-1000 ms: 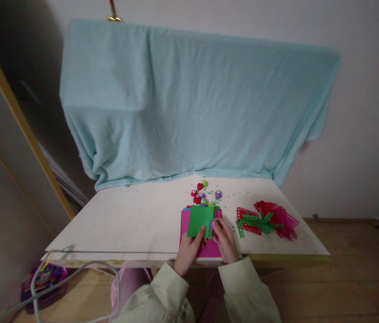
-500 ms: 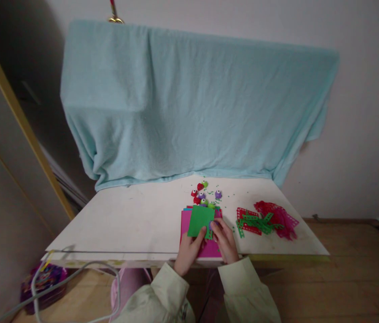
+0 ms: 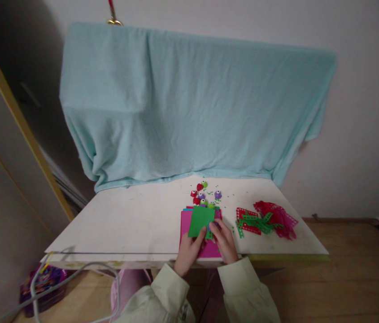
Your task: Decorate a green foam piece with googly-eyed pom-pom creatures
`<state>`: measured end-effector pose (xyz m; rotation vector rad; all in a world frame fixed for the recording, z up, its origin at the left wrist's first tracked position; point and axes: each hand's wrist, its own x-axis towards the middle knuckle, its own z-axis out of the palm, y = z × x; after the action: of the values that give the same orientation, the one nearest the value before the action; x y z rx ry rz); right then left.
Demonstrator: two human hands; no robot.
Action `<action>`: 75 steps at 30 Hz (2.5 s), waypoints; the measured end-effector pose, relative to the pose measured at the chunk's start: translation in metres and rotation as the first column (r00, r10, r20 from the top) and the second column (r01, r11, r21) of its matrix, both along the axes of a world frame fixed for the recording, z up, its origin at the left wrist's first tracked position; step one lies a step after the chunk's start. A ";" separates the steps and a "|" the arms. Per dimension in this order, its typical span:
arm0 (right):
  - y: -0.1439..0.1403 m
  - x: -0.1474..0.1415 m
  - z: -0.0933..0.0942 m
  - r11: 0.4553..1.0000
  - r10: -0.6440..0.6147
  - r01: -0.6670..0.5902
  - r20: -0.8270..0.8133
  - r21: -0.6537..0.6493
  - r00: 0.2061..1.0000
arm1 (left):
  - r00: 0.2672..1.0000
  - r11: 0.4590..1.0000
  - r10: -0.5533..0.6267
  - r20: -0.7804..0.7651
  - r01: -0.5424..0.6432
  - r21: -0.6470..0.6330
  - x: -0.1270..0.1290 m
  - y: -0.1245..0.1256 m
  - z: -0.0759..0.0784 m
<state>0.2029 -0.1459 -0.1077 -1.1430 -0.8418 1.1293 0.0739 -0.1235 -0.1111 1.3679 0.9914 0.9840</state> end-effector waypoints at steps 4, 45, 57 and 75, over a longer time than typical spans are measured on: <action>0.000 -0.002 0.003 1.000 -0.025 0.025 -0.005 0.019 1.000 | 1.000 1.000 -0.007 -0.003 0.007 0.004 0.000 0.001 -0.001; -0.002 -0.006 0.005 0.994 -0.099 0.099 -0.008 0.044 0.995 | 0.997 0.997 -0.074 -0.010 0.074 -0.033 -0.002 -0.001 -0.001; 0.000 -0.006 0.003 0.992 -0.128 0.127 -0.057 -0.008 0.990 | 0.999 0.996 -0.012 0.036 0.014 -0.085 -0.001 -0.003 0.004; 0.004 -0.003 0.004 0.986 -0.162 0.163 -0.314 -0.022 0.935 | 0.999 0.996 -0.026 0.039 0.030 -0.081 -0.002 -0.004 0.008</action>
<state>0.2002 -0.1422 -0.1039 -0.9749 -0.4921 1.1328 0.0716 -0.1273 -0.1035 1.2882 0.9713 0.9355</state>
